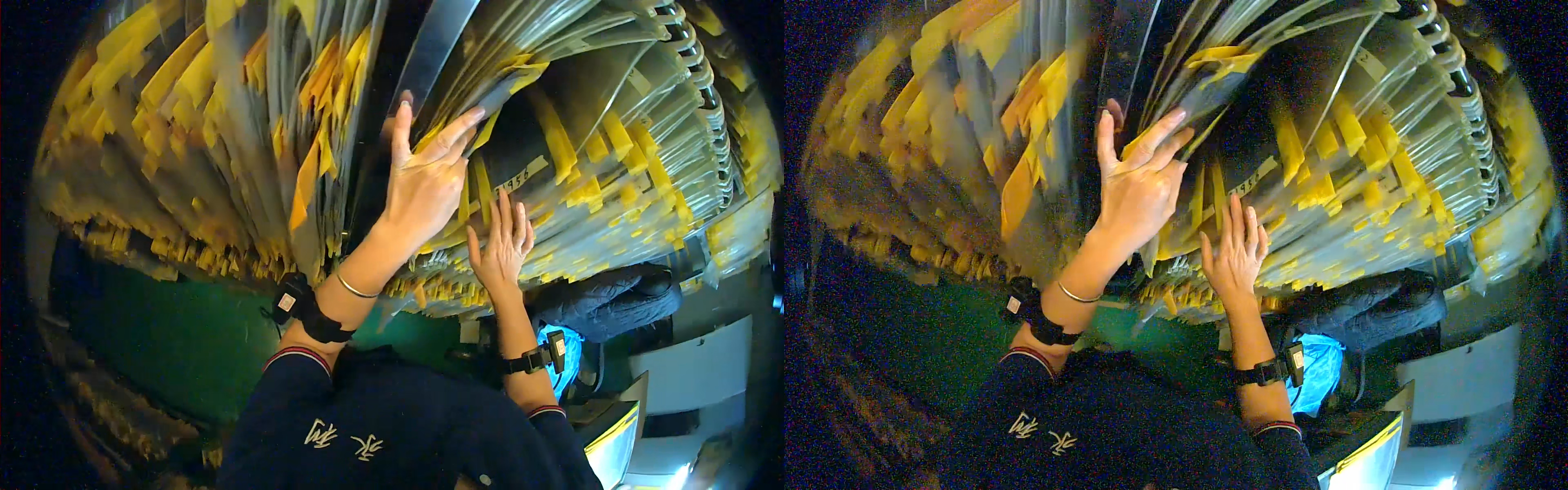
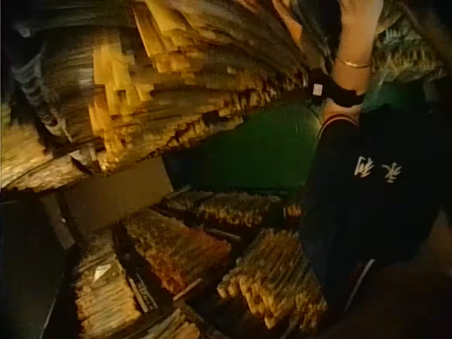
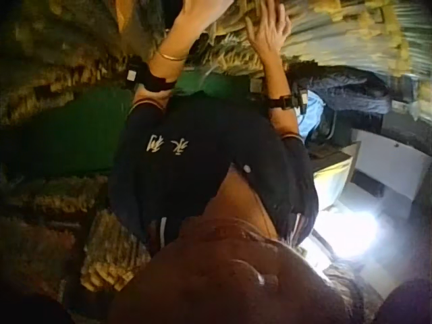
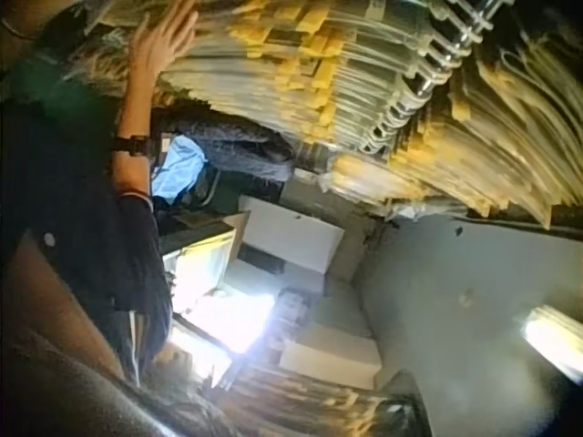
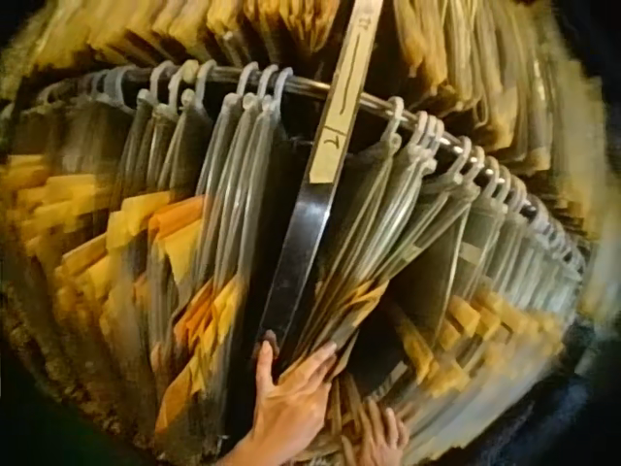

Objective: Writing inventory data in a notebook and filing item sleeves into a storage rack.

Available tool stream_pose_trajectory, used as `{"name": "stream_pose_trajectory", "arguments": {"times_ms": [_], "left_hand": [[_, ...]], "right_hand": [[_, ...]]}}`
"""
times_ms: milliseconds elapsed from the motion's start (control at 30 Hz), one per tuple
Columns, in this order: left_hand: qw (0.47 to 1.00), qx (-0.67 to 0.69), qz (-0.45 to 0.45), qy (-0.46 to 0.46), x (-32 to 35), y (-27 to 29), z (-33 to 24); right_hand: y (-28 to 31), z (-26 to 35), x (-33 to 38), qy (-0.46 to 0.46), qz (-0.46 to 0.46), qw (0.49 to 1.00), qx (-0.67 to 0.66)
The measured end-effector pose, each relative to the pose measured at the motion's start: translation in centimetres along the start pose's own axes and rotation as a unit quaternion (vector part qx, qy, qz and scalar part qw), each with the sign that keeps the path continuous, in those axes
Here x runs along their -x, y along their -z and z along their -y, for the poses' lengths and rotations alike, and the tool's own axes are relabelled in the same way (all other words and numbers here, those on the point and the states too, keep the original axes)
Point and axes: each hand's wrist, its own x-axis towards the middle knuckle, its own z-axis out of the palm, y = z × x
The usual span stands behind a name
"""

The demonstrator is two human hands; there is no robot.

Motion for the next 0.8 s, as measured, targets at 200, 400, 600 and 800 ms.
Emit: {"name": "stream_pose_trajectory", "arguments": {"times_ms": [200,400,600,800], "left_hand": [[1.0,-0.002,-0.004,0.001,-0.1,-0.3,-0.5],[1.0,-0.016,0.023,0.012,-0.1,0.0,-0.7],[1.0,-0.002,0.016,0.015,0.0,-0.1,-0.6],[1.0,-0.016,0.01,0.005,0.3,-0.4,-0.4]], "right_hand": [[-1.4,0.4,0.1,-0.018,-0.047,0.998,0.036],[-1.7,2.7,-1.0,-0.087,-0.03,0.995,-0.028],[-2.9,2.3,-0.7,-0.085,-0.042,0.995,-0.022],[-1.2,2.8,-0.4,-0.073,-0.023,0.996,-0.035]]}}
